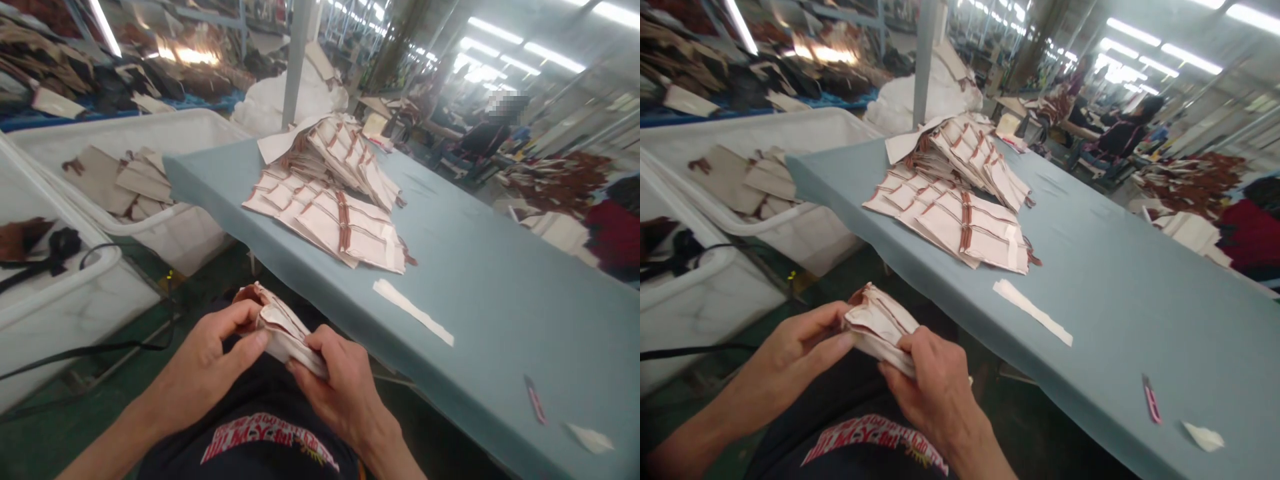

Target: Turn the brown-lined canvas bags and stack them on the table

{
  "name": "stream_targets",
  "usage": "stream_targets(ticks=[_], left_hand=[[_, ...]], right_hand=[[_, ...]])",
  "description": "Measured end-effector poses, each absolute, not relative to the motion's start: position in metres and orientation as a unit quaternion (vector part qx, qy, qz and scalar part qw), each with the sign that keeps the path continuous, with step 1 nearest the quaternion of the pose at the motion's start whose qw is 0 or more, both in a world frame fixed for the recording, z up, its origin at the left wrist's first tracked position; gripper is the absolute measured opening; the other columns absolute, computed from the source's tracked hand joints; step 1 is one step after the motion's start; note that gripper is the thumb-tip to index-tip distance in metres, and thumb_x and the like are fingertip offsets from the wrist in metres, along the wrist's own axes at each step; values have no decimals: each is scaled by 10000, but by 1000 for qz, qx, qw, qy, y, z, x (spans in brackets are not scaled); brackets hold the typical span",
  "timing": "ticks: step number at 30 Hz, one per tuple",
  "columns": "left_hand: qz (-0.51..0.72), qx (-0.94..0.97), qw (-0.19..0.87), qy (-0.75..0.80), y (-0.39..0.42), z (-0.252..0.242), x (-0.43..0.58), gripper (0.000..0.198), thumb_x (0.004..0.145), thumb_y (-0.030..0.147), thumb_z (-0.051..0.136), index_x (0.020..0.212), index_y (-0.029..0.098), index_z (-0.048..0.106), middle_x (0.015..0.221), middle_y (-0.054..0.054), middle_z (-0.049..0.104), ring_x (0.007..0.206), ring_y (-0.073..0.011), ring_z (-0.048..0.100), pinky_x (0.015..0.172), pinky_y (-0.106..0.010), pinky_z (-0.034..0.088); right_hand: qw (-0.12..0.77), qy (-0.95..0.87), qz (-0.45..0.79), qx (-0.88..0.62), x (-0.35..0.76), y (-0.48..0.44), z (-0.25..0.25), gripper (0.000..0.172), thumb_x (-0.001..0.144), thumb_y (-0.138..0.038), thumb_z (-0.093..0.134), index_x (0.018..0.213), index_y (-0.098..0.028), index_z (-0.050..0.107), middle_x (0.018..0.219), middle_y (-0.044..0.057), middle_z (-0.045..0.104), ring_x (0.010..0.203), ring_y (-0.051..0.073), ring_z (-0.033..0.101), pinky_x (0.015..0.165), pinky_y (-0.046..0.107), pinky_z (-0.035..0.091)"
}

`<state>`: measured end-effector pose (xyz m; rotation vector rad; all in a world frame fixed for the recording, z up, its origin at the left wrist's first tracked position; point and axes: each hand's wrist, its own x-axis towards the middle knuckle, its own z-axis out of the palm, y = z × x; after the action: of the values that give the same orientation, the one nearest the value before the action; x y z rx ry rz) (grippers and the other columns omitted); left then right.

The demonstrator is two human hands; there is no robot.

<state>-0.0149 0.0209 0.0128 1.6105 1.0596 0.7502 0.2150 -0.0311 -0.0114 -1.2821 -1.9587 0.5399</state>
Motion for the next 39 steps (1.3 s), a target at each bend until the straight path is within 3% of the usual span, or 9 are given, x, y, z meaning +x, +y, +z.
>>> stream_targets(ticks=[8, 15, 21, 28, 34, 39], left_hand=[[267, 649, 518, 489, -10, 14, -1, 255, 998, 364, 583, 857, 249, 762, 829, 25, 734, 802, -187, 648, 722, -270, 478], [246, 681, 533, 438, -5, 12, -9, 251, 1013, 356, 591, 875, 239, 765, 815, 21, 740, 745, -182, 642, 662, -265, 482], [225, 691, 526, 441, 2, 7, -10, 368, 1067, 397, 539, 810, 237, 747, 790, 23, 730, 818, -196, 659, 679, -265, 478], [249, 675, 538, 440, 4, 11, -9, 388, 1039, 434, 571, 748, 239, 739, 738, 17, 694, 738, -199, 628, 653, -282, 475], [272, 649, 552, 447, -1, 3, -10, 335, 993, 410, 584, 763, 230, 750, 797, -12, 720, 783, -221, 639, 731, -299, 525], [281, 639, 557, 449, -1, -13, -7, 385, 998, 455, 646, 693, 223, 677, 708, 19, 606, 681, -176, 530, 622, -271, 455]], right_hand=[[384, -540, 579, -475, 208, -27, -8, 525, 920, -712, 820, 868, -242, 593, 731, -43, 567, 675, 142, 477, 626, 276, 387], [327, -439, 708, -446, 207, -11, 0, 658, 772, -766, 950, 826, -226, 577, 739, -60, 532, 678, 117, 413, 606, 255, 323], [298, -433, 716, -459, 207, -12, 1, 643, 793, -768, 916, 811, -224, 573, 708, -59, 535, 653, 113, 415, 586, 251, 309], [322, -572, 562, -503, 208, -16, 3, 362, 1017, -495, 685, 797, -222, 596, 690, -51, 554, 622, 113, 425, 576, 265, 314], [335, -571, 535, -525, 200, -24, 0, 351, 1045, -491, 596, 808, -236, 551, 664, -70, 499, 598, 107, 410, 565, 271, 308], [358, -553, 526, -538, 190, -35, -8, 380, 1076, -505, 586, 809, -240, 535, 659, -79, 475, 591, 105, 390, 555, 274, 293]])
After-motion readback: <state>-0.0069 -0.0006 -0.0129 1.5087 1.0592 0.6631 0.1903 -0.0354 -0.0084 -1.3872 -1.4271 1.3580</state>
